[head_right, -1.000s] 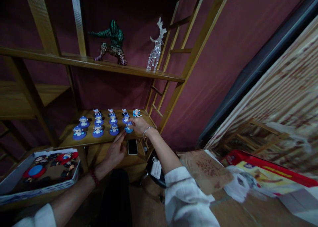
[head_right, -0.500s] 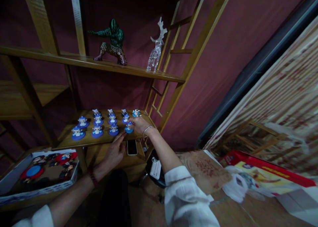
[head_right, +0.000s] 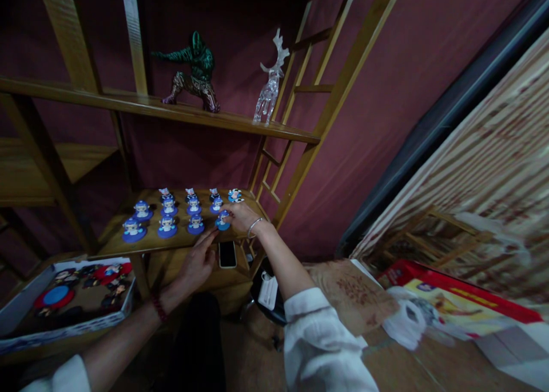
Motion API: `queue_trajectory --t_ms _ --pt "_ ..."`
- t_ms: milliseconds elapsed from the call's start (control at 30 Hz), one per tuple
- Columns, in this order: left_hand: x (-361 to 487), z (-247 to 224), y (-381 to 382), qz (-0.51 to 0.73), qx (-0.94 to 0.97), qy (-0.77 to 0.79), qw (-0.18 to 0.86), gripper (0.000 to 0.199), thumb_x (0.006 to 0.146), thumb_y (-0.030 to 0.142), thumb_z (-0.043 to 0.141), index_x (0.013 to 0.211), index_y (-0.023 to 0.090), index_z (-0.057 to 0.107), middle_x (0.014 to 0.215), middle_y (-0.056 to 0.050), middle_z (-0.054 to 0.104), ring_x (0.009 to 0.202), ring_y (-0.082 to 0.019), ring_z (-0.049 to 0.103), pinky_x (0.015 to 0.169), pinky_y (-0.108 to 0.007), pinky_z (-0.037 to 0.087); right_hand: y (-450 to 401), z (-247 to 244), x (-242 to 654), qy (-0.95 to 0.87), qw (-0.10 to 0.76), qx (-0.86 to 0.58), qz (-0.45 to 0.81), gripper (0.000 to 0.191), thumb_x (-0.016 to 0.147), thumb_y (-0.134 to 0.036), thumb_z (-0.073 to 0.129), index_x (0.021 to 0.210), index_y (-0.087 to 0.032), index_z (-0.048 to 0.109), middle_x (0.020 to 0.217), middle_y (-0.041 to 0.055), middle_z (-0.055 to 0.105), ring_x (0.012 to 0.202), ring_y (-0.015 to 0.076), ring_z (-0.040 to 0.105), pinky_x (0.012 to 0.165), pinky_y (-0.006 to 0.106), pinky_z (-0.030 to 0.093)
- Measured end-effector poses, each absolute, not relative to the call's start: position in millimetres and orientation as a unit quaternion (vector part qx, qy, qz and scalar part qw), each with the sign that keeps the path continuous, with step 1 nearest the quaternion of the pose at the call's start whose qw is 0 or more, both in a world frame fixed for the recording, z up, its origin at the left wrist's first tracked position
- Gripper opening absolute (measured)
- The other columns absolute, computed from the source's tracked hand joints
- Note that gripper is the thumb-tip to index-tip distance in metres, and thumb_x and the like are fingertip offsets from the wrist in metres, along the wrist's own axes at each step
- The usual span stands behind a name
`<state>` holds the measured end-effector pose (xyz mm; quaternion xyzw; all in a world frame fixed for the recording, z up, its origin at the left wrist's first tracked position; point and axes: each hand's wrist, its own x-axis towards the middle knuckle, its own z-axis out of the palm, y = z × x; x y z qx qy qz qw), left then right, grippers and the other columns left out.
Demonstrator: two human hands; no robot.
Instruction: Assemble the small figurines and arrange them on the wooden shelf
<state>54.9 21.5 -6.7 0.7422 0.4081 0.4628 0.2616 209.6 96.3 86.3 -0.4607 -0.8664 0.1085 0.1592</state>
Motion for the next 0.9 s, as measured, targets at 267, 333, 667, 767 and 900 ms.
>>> queue_trajectory --t_ms 267,333,667,767,900 --pt "54.0 -8.6 21.7 0.453 0.744 0.415 0.262 0.055 0.073 0.004 0.037 0.127 0.017 0.041 0.133 -0.006 0.043 0.125 -0.014 0.034 0.106 -0.033 0.028 88.6 93.5 206.4 -0.860 0.150 -0.476 0.110 0.027 0.074 -0.013 0.057 0.099 -0.018 0.062 0.084 0.0030 0.066 0.072 0.0117 0.058 0.069 0.024 0.046" --pt "54.2 -9.0 21.3 0.454 0.744 0.415 0.260 0.054 0.074 0.004 0.037 0.126 0.016 0.042 0.133 -0.006 0.043 0.125 -0.014 0.034 0.106 -0.033 0.028 87.7 93.9 206.2 -0.857 0.148 -0.481 0.106 0.026 0.074 -0.014 0.057 0.099 -0.018 0.062 0.082 0.0024 0.065 0.071 0.0114 0.058 0.069 0.023 0.046" --pt "55.5 -7.0 16.8 0.461 0.740 0.422 0.248 0.052 0.074 0.005 0.036 0.124 0.017 0.045 0.131 -0.006 0.046 0.123 -0.014 0.038 0.105 -0.034 0.030 91.5 86.0 209.5 -0.868 0.150 -0.463 0.102 0.023 0.076 -0.012 0.054 0.097 -0.018 0.062 0.086 0.0028 0.064 0.075 0.0113 0.057 0.072 0.023 0.043" --pt "55.6 -7.5 17.2 0.460 0.740 0.424 0.248 0.052 0.074 0.005 0.036 0.124 0.016 0.045 0.130 -0.006 0.046 0.123 -0.013 0.038 0.106 -0.032 0.030 89.7 87.8 208.5 -0.864 0.146 -0.470 0.105 0.023 0.075 -0.012 0.055 0.096 -0.018 0.062 0.084 0.0026 0.063 0.073 0.0110 0.056 0.070 0.022 0.043" --pt "55.7 -9.4 18.1 0.462 0.740 0.423 0.245 0.052 0.074 0.005 0.036 0.124 0.016 0.045 0.131 -0.006 0.046 0.123 -0.014 0.038 0.105 -0.031 0.030 86.4 90.9 207.4 -0.865 0.143 -0.470 0.099 0.023 0.076 -0.013 0.053 0.097 -0.018 0.061 0.084 0.0024 0.063 0.072 0.0107 0.056 0.069 0.022 0.043"
